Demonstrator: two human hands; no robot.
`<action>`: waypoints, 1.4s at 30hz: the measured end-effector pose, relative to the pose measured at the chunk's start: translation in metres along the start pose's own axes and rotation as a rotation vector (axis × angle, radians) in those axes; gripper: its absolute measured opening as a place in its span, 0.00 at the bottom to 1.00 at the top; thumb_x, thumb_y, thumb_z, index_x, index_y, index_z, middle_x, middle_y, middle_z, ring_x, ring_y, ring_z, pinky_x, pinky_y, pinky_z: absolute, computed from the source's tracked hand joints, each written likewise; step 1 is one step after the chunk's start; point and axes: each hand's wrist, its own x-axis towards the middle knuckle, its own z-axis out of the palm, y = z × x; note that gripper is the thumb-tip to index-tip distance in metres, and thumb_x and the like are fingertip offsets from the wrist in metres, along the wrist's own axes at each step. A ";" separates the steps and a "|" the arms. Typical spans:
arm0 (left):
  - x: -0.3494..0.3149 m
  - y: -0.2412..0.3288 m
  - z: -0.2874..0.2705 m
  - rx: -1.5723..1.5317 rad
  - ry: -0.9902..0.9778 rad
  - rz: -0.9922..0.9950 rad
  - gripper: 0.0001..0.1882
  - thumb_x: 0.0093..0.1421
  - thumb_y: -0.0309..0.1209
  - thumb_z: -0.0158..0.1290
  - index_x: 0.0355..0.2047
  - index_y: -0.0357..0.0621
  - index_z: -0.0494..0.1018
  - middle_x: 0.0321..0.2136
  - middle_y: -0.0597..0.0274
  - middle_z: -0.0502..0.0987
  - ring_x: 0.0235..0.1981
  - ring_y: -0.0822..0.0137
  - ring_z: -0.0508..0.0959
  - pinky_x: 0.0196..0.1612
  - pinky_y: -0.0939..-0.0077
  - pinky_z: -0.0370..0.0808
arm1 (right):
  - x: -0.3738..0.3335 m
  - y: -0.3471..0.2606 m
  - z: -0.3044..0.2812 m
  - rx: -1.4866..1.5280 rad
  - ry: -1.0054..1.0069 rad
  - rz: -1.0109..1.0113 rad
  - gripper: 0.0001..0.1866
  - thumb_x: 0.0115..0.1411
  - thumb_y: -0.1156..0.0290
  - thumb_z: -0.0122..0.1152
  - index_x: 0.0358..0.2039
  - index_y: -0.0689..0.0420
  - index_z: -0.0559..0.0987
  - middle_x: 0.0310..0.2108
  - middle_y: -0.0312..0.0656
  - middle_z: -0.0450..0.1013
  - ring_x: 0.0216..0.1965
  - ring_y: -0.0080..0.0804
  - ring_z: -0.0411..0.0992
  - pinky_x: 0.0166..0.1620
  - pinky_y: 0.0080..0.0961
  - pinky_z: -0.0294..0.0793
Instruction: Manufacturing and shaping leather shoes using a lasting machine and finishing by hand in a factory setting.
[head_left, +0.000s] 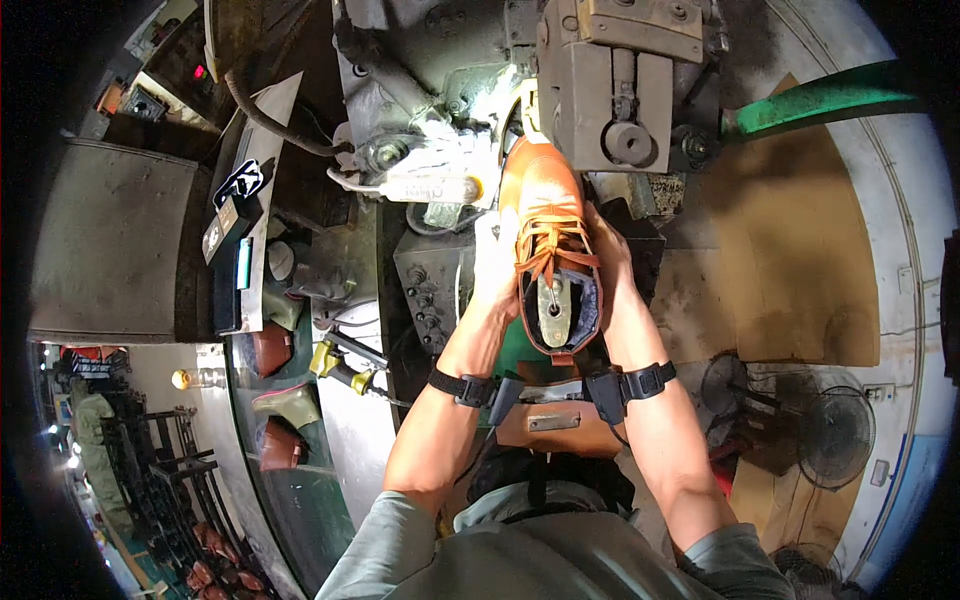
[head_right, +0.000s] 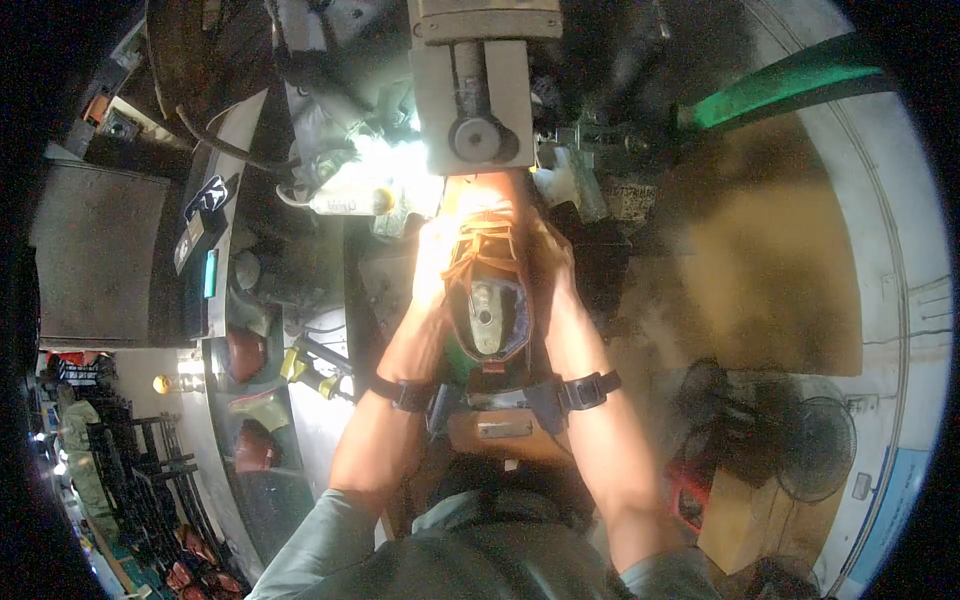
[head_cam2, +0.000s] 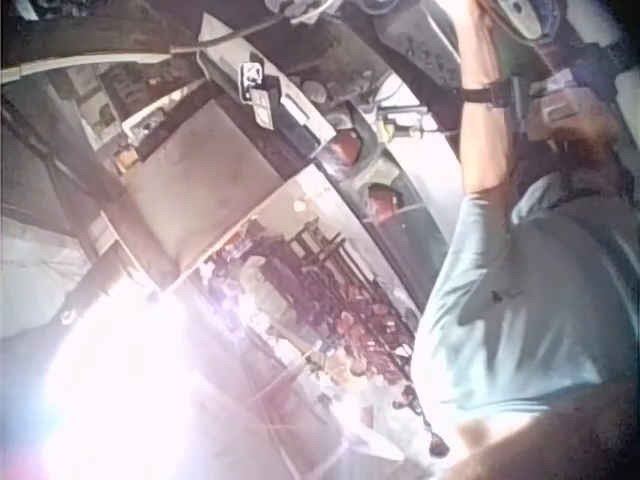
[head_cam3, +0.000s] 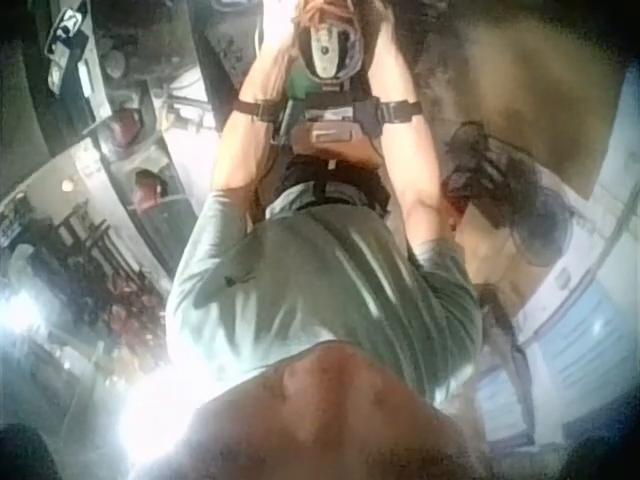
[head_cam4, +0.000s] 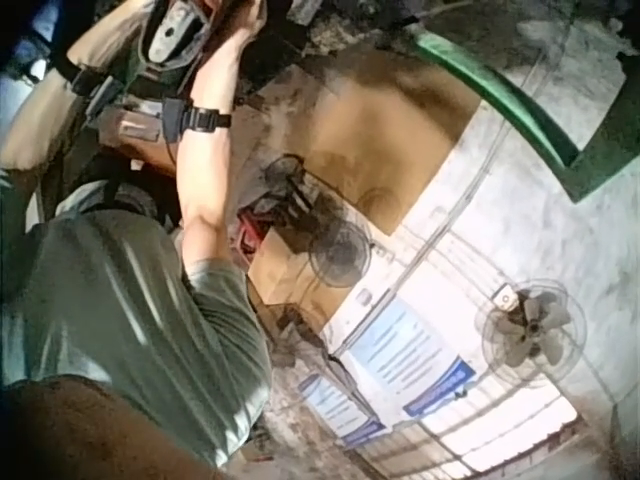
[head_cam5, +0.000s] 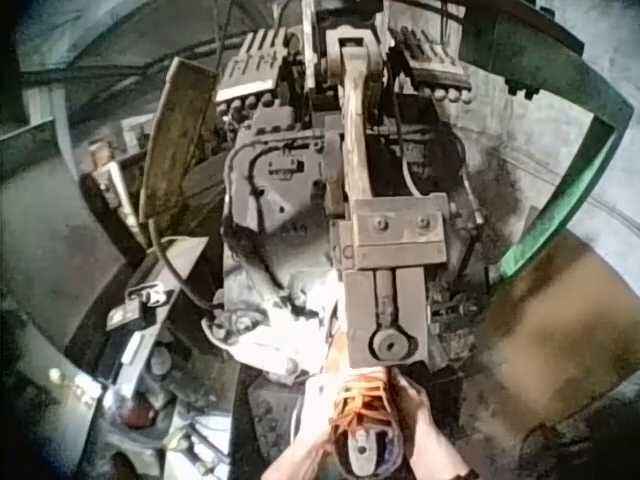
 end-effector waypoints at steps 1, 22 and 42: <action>0.002 0.000 0.000 0.003 -0.071 -0.009 0.17 0.75 0.46 0.50 0.49 0.46 0.64 0.43 0.58 0.76 0.41 0.70 0.79 0.44 0.69 0.82 | 0.006 0.003 -0.005 0.027 -0.014 -0.008 0.24 0.73 0.54 0.55 0.55 0.63 0.78 0.48 0.45 0.80 0.42 0.35 0.81 0.47 0.33 0.83; 0.025 -0.092 0.024 -0.180 0.198 0.058 0.16 0.75 0.36 0.43 0.45 0.38 0.76 0.38 0.57 0.80 0.37 0.62 0.82 0.43 0.66 0.81 | 0.096 0.071 -0.199 -0.063 -0.011 -0.511 0.19 0.72 0.56 0.60 0.40 0.62 0.83 0.34 0.38 0.80 0.32 0.25 0.77 0.35 0.28 0.78; 0.021 -0.074 -0.028 -0.091 0.277 0.257 0.09 0.73 0.31 0.46 0.34 0.44 0.71 0.33 0.66 0.73 0.33 0.70 0.76 0.41 0.71 0.79 | 0.053 0.089 -0.069 -0.085 0.127 -0.441 0.16 0.73 0.62 0.59 0.42 0.65 0.82 0.36 0.38 0.80 0.34 0.25 0.76 0.40 0.26 0.79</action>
